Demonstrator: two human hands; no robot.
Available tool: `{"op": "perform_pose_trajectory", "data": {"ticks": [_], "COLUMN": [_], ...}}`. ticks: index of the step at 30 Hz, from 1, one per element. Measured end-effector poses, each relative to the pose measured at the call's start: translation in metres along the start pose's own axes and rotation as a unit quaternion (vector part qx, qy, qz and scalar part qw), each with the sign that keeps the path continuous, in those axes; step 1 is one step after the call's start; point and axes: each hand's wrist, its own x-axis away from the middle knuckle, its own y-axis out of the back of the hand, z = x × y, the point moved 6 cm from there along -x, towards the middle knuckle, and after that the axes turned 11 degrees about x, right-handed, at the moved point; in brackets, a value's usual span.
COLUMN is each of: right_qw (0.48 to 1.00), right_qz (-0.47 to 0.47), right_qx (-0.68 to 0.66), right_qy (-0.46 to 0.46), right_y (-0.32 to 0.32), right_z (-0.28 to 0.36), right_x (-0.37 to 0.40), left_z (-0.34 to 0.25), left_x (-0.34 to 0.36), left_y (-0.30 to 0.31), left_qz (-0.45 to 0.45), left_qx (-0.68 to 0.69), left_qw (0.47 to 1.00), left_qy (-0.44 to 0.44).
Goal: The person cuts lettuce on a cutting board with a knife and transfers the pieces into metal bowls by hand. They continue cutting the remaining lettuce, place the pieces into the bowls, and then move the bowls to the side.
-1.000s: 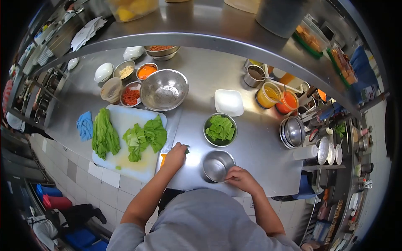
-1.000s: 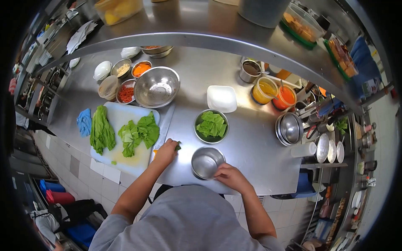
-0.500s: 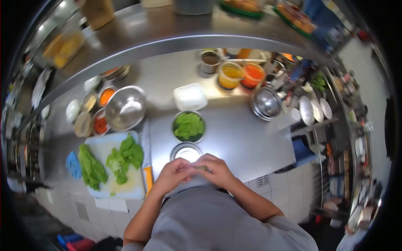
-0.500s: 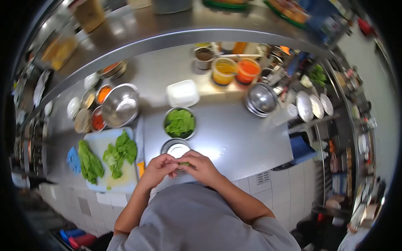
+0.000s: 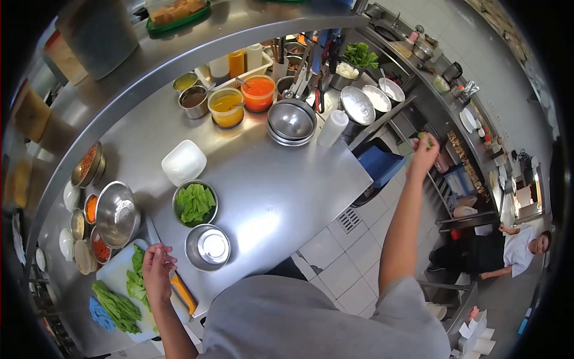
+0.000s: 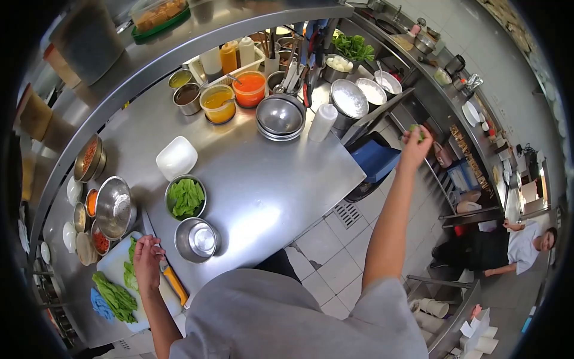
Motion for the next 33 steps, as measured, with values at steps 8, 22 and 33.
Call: {"op": "perform_pose_trajectory", "data": {"ticks": [8,22,33], "right_qw": [0.984,0.720,0.435], "right_qz": [0.032,0.690,0.757], "right_qx": [-0.030,-0.071,0.216], "right_qy": [-0.171,0.007,0.437], "right_y": [-0.028,-0.285,-0.348], "right_z": [-0.123,0.195,0.235], "right_x": [0.153,0.515,0.904], "left_z": [-0.004,0.000,-0.040], "left_x": [0.048,0.141,0.114], "left_y": [0.033,0.218,0.319], "left_qz": [-0.031,-0.201,-0.043], "left_qx": [-0.005,0.028,-0.524], "left_qw": [0.999,0.977,0.833], "left_qy": [-0.016,-0.072,-0.172]}}
